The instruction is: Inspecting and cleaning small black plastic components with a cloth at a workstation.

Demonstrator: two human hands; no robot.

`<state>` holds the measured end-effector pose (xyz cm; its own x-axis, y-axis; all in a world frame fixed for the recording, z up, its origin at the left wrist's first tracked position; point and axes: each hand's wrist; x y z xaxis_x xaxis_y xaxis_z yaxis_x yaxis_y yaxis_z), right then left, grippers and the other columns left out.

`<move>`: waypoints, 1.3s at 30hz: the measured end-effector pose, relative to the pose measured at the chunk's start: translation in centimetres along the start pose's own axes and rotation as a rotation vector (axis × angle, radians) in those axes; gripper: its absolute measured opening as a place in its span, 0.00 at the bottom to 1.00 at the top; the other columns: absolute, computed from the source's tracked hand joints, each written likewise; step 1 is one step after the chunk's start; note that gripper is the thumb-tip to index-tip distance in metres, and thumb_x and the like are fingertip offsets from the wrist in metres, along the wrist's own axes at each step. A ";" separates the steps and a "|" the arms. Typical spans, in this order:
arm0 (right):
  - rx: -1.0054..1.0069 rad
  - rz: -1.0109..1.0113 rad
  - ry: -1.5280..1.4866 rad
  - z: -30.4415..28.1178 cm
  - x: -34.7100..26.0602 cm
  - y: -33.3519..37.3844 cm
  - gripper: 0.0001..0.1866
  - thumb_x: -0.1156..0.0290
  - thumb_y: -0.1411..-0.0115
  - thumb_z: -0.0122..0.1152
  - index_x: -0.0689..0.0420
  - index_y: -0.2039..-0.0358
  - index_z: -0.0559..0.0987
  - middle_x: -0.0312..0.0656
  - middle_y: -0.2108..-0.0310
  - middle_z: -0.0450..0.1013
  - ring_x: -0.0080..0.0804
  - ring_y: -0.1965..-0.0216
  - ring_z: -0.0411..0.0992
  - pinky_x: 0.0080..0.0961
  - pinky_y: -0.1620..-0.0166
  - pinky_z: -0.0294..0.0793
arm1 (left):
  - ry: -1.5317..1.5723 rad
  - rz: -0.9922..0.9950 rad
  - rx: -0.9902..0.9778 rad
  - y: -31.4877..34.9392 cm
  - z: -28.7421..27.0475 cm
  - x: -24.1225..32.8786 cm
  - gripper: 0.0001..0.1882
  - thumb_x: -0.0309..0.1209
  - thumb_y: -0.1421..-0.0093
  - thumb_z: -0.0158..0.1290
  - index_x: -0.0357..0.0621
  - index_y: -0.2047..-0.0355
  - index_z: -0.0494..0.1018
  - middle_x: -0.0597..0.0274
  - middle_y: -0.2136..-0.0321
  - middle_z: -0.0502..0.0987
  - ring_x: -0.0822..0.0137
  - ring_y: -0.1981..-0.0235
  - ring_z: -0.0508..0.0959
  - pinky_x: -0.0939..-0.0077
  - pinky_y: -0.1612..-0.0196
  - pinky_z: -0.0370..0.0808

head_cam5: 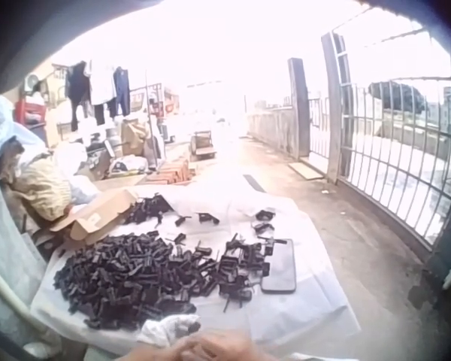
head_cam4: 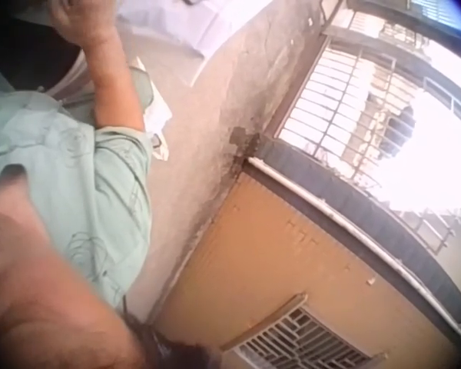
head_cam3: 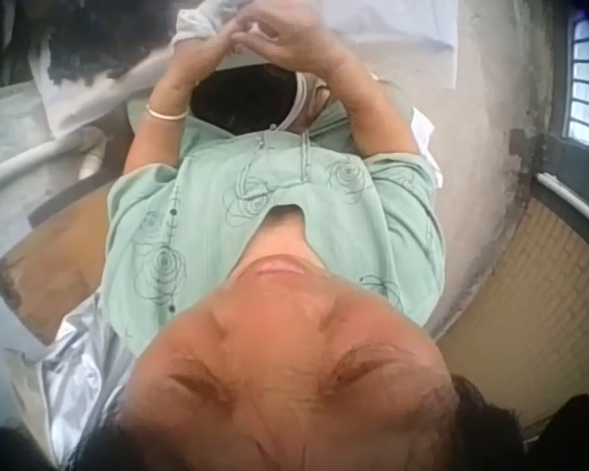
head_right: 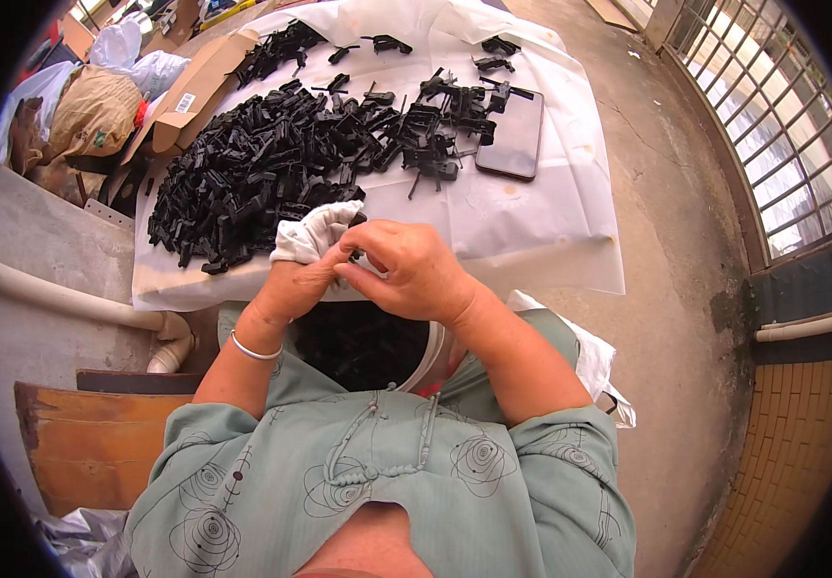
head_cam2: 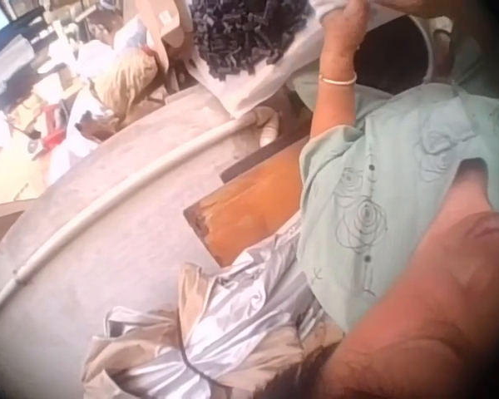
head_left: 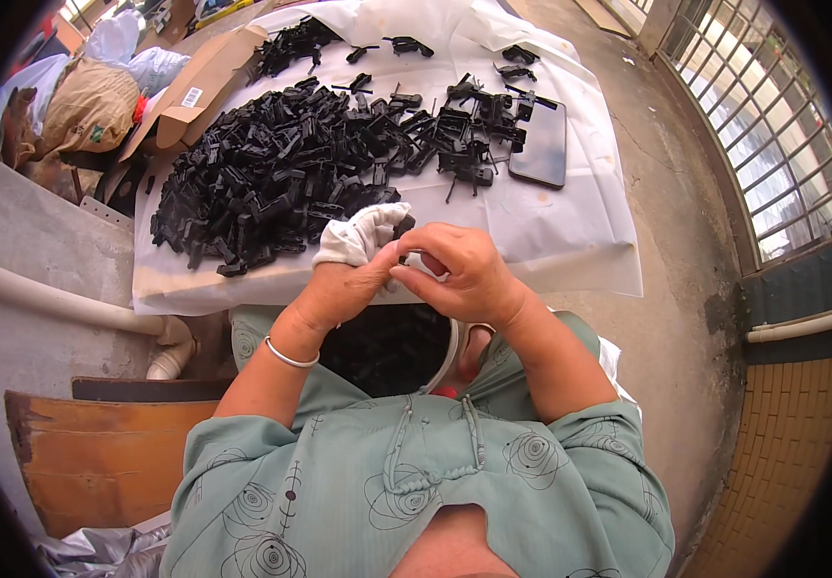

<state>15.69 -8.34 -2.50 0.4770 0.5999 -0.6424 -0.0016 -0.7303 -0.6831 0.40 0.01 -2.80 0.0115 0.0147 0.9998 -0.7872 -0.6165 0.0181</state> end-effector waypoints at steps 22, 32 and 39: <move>0.099 0.466 -0.195 2.7 1.7 1.2 0.15 0.69 0.40 0.50 0.63 0.81 0.67 0.46 0.86 0.63 0.33 0.84 0.56 0.31 0.78 0.61 | -0.683 0.469 0.277 0.2 1.8 0.0 0.14 0.21 0.48 0.50 0.31 0.59 0.70 0.48 0.64 0.74 0.61 0.62 0.76 0.74 0.56 0.71; -0.186 0.339 0.008 0.6 1.9 0.8 0.07 0.75 0.48 0.59 0.61 0.68 0.77 0.41 0.80 0.70 0.27 0.79 0.68 0.22 0.72 0.68 | 0.141 0.190 0.224 0.0 -0.9 0.8 0.13 0.24 0.38 0.43 0.39 0.53 0.61 0.64 0.67 0.71 0.80 0.72 0.68 0.87 0.68 0.68; 0.057 0.075 0.029 0.3 2.2 0.4 0.04 0.76 0.49 0.61 0.61 0.72 0.77 0.38 0.81 0.70 0.23 0.81 0.66 0.20 0.75 0.66 | -0.133 0.089 0.133 0.2 -0.1 1.1 0.18 0.25 0.40 0.40 0.38 0.48 0.60 0.65 0.70 0.71 0.82 0.81 0.63 0.89 0.78 0.64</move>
<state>16.51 -7.26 -4.28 0.4991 0.5341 -0.6823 -0.0879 -0.7521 -0.6531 0.18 -0.05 -1.66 0.0340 -0.1433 0.9891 -0.7005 -0.7093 -0.0787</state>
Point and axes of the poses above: each hand's wrist, its own y-axis away from the middle knuckle, its own z-axis out of the palm, x = y × z
